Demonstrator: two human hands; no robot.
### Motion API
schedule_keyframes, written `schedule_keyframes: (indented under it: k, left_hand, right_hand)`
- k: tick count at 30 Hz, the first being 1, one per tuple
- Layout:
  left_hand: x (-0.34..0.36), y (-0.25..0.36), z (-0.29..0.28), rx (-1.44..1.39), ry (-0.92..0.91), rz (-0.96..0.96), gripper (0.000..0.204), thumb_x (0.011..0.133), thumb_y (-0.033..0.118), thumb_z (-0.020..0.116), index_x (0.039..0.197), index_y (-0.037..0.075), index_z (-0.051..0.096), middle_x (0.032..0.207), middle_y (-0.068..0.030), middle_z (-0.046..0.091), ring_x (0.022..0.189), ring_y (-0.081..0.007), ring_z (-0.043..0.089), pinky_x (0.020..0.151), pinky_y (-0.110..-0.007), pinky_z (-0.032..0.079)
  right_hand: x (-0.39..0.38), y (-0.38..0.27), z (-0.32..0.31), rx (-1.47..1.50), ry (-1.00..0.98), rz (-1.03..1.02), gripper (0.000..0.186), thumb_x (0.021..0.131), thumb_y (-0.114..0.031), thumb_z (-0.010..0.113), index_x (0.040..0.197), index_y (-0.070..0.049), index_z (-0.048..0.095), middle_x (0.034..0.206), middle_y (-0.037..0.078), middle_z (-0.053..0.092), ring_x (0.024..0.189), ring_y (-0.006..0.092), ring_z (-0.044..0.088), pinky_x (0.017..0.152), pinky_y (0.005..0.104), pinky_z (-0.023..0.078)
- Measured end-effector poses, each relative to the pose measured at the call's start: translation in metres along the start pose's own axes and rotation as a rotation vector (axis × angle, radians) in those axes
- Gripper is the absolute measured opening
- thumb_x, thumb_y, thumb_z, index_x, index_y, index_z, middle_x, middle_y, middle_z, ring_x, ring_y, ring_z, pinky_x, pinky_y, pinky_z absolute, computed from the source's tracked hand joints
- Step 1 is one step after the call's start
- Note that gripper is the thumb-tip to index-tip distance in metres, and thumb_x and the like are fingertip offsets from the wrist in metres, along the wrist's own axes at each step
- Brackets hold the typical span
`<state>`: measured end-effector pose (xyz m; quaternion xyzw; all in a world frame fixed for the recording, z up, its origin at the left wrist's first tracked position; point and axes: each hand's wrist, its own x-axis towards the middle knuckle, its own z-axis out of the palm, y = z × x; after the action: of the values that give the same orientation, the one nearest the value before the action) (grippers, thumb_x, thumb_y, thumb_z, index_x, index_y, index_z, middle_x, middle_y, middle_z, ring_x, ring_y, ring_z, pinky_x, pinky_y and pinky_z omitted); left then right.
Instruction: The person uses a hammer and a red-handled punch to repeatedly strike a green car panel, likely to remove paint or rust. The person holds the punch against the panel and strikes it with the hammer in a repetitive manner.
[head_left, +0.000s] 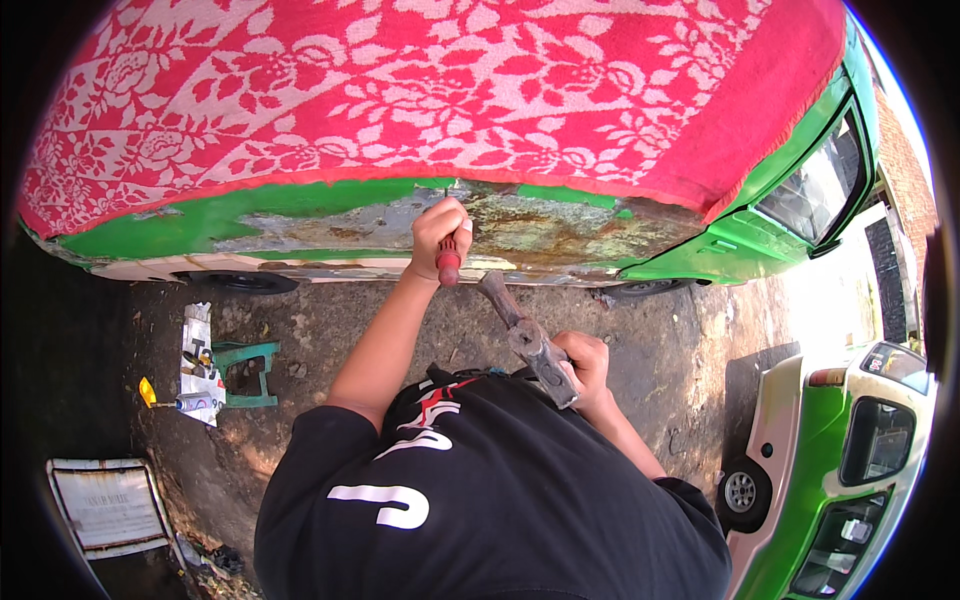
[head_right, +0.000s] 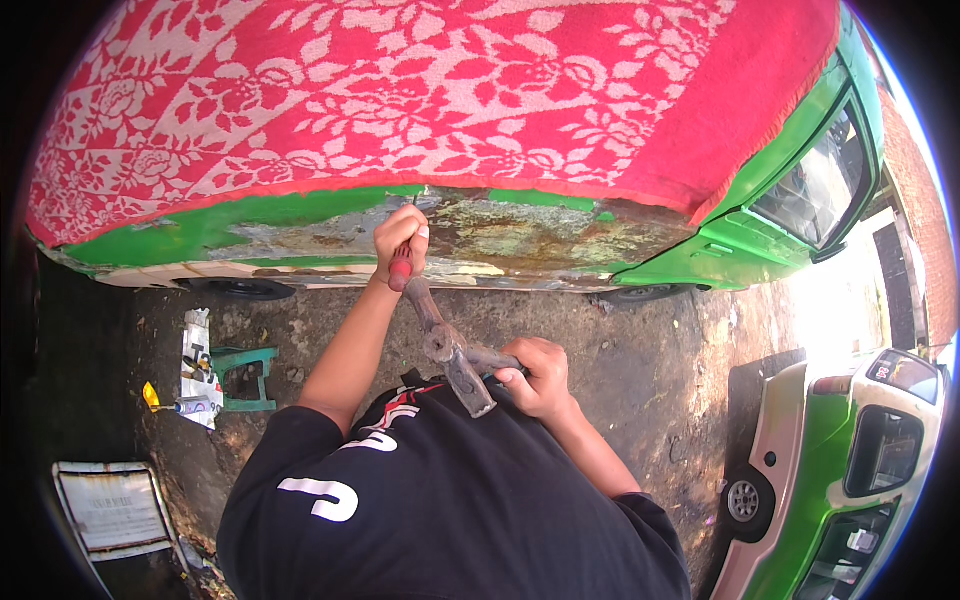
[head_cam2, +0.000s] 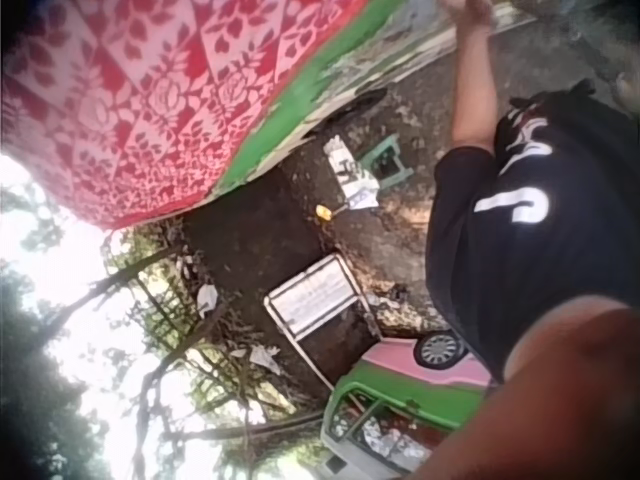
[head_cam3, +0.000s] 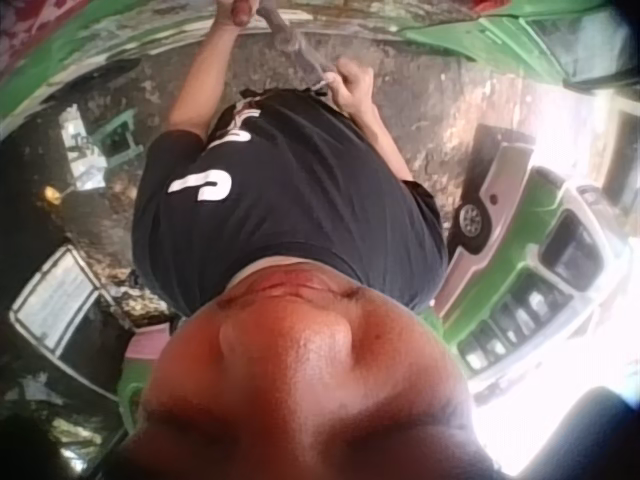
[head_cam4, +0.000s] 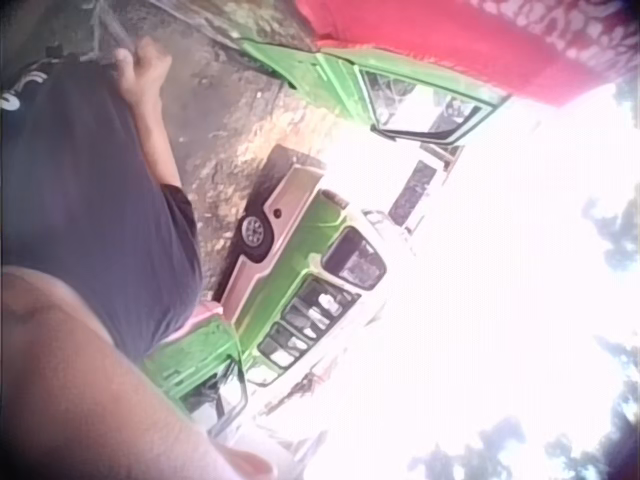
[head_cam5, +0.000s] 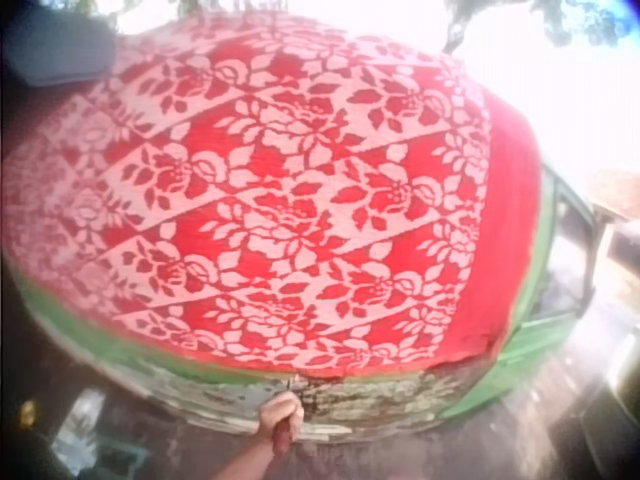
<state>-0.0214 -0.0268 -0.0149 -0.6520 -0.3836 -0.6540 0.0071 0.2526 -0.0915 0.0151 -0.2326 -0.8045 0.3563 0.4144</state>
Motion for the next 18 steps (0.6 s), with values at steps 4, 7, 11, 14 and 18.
schedule_keyframes:
  k: [4,7,11,14,18]
  left_hand:
    - [0.002,0.0,0.005,0.014,0.036,-0.025,0.034,0.09,0.014,0.057,0.064,-0.002,0.042,0.066,-0.0099,0.048,0.053,-0.0206,0.044,0.051,-0.032,0.037]
    - [0.004,-0.003,0.006,0.02,0.042,-0.045,0.03,0.088,0.01,0.058,0.065,-0.002,0.043,0.066,-0.0102,0.047,0.054,-0.024,0.047,0.051,-0.033,0.04]
    - [0.004,-0.001,0.004,0.02,0.021,-0.018,0.027,0.086,0.006,0.058,0.065,-0.002,0.042,0.066,-0.0101,0.046,0.055,-0.0233,0.045,0.052,-0.033,0.039]
    - [0.004,0.002,0.007,0.023,0.033,-0.017,0.026,0.084,0.003,0.059,0.066,-0.002,0.041,0.066,-0.0101,0.046,0.055,-0.0233,0.044,0.052,-0.033,0.039]
    - [0.0,-0.003,0.01,0.044,0.03,-0.03,0.039,0.095,0.018,0.055,0.065,-0.002,0.039,0.066,-0.0095,0.046,0.055,-0.0196,0.043,0.052,-0.032,0.036]
  right_hand:
    - [0.002,0.009,0.0,-0.014,-0.07,-0.118,0.04,0.089,-0.04,0.06,0.074,-0.004,0.06,0.061,0.012,0.057,0.056,0.032,0.058,0.052,0.0396,0.043]
    - [0.005,0.0,0.0,-0.234,-0.176,0.134,0.037,0.087,-0.038,0.064,0.073,-0.004,0.06,0.06,0.012,0.057,0.056,0.0316,0.058,0.052,0.0405,0.044]
    - [0.005,-0.007,0.006,-0.086,-0.11,0.028,0.035,0.085,-0.038,0.068,0.074,-0.005,0.062,0.059,0.012,0.057,0.052,0.0313,0.057,0.051,0.0399,0.044]
    - [0.005,-0.004,0.007,-0.089,-0.085,-0.006,0.035,0.085,-0.038,0.069,0.074,-0.005,0.063,0.059,0.012,0.058,0.051,0.0314,0.056,0.051,0.0399,0.044]
    - [0.003,-0.013,0.003,-0.234,-0.171,0.266,0.035,0.085,-0.038,0.069,0.074,-0.005,0.063,0.06,0.012,0.058,0.053,0.0317,0.058,0.052,0.0399,0.045]
